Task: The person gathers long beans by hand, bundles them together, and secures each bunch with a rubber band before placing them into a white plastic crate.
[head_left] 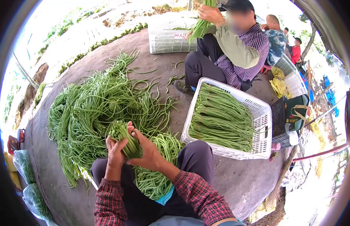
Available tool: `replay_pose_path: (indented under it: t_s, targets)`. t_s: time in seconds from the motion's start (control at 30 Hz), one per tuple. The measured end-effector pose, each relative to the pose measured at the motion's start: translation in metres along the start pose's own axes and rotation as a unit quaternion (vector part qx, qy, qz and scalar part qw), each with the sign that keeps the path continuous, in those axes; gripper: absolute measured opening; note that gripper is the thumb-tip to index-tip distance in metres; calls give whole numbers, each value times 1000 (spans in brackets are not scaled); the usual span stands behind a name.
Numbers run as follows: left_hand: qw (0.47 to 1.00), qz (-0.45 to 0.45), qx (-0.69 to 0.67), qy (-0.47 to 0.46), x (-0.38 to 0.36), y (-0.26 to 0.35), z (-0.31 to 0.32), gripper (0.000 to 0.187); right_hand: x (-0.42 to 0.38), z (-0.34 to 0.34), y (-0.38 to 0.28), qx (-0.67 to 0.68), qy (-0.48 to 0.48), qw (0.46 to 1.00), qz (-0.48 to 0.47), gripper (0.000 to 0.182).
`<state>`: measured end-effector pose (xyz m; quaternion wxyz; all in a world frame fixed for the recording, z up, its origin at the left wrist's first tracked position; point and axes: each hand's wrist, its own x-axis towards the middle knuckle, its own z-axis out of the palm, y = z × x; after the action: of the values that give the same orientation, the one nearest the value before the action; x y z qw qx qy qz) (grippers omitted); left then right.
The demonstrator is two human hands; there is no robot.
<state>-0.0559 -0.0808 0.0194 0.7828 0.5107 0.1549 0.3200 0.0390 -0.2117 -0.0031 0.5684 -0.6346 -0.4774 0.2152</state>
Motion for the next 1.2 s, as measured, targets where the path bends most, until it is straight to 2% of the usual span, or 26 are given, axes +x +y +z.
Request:
replay_pose_path:
  t_s: [0.03, 0.1, 0.23, 0.33, 0.5, 0.6, 0.7, 0.73, 0.83, 0.9, 0.97, 1.0, 1.1, 1.13, 1.2]
  targets:
    - [999, 6, 23, -32, 2, -4, -3, 56, 0, 5, -4, 1, 4, 1000, 0, 117]
    - [997, 39, 41, -48, -1, -15, -3, 64, -4, 11, -9, 112, 6, 993, 35, 114]
    - [993, 43, 76, -82, -1, -9, 4, 72, -4, 5, -5, 123, -22, 991, 56, 106]
    - [988, 15, 109, -106, -5, -1, 16, 89, -4, 7, 0, 139, 28, 990, 0, 102]
    - [986, 7, 109, -124, -11, 9, 27, 91, -7, 7, -4, 145, 36, 989, 21, 89]
    - [983, -9, 109, -147, -12, 6, 27, 91, -10, 11, 5, 171, 56, 983, 33, 70]
    - [982, -38, 103, -151, -13, 5, 24, 91, -10, 13, 8, 217, 65, 973, 38, 70]
    - [981, -7, 84, -176, -9, 1, 21, 92, -10, 14, 7, 250, 64, 964, 60, 70]
    - [978, 15, 88, -189, -4, 5, 9, 96, -9, 5, 10, 247, 62, 964, 71, 69]
    - [986, 18, 73, -150, -3, -4, 5, 94, -10, -4, 9, 255, 67, 963, 59, 66]
    - [994, -8, 93, -57, 0, -3, 3, 88, -12, -18, 0, 271, 66, 956, 90, 65]
    - [993, 6, 112, -36, 1, -3, 5, 80, -11, -22, -4, 301, 89, 947, 71, 56]
    - [992, -9, 128, -10, 5, -7, 1, 77, -10, -53, -25, 359, 84, 927, 59, 53]
    - [993, -7, 120, -9, 6, -10, -1, 73, -9, -59, -30, 399, 111, 909, 41, 52]
    - [990, 0, 140, -16, 7, -12, -2, 69, -6, -85, -47, 382, 134, 914, 8, 53]
